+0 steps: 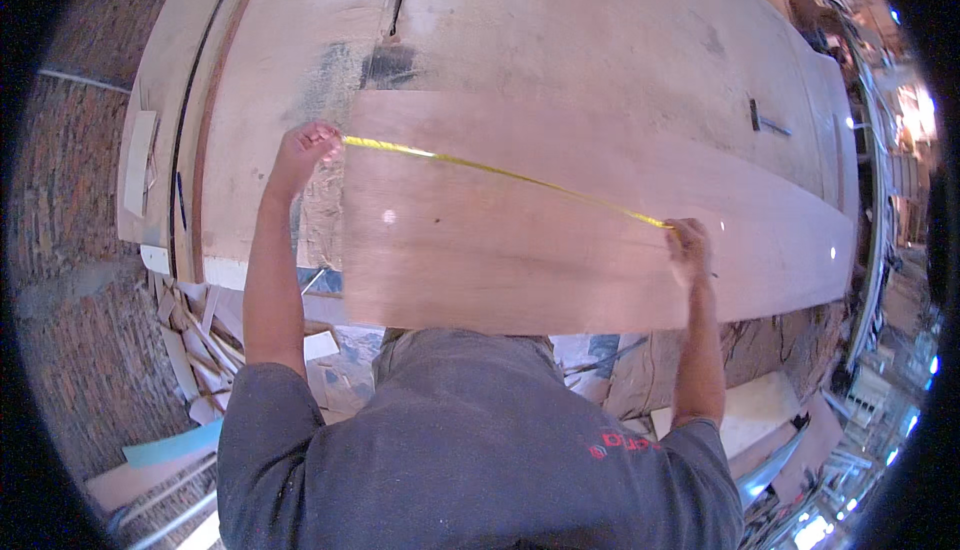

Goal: The person measures a plywood sheet using a tape measure and marks it with a pencil, then hammers small wooden blocks onto the surface.

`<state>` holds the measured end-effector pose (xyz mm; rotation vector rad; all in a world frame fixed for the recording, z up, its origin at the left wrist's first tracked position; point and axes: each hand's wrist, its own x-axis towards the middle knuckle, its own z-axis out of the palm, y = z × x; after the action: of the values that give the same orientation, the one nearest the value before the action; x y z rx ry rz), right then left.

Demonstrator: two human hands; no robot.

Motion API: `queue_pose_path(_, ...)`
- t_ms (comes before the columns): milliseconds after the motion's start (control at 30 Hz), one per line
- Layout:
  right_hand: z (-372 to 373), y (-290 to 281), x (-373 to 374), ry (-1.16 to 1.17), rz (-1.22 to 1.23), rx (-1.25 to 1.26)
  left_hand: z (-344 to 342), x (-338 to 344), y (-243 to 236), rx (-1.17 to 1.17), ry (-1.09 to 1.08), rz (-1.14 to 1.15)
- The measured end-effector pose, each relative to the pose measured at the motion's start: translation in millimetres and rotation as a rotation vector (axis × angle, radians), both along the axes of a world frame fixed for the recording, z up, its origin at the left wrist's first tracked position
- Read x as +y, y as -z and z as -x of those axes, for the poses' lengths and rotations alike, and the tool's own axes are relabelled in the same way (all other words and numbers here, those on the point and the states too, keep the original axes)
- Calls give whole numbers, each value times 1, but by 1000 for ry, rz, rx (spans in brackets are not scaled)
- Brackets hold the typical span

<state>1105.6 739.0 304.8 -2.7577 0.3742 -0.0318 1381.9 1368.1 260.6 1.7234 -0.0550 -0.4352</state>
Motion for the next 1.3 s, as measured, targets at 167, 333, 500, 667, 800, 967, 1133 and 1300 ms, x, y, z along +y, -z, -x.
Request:
queue_pose_path(167,-63,21,-101,-101,41,-161,-22,-40,46,-69,-251,-143)
queue_pose_path(333,-113,56,-124,-120,-1,-223,-38,-57,86,-216,-445,-313)
queue_pose_path(500,-136,73,-131,-147,43,-236,-44,-80,79,-110,-641,-336)
queue_pose_path(667,-155,78,-126,-193,56,-227,-52,-84,68,-120,-744,-289)
queue_pose_path(800,-166,79,-123,-223,10,-211,-60,-73,78,-58,-736,-1)
queue_pose_path(967,-169,82,-124,-226,14,-164,-59,-66,90,-118,-733,-202)
queue_pose_path(1133,-171,80,-133,-188,50,-18,-66,-71,99,-58,-751,-165)
queue_pose_path(1300,-202,93,-133,-319,107,9,-71,4,132,-45,-739,-197)
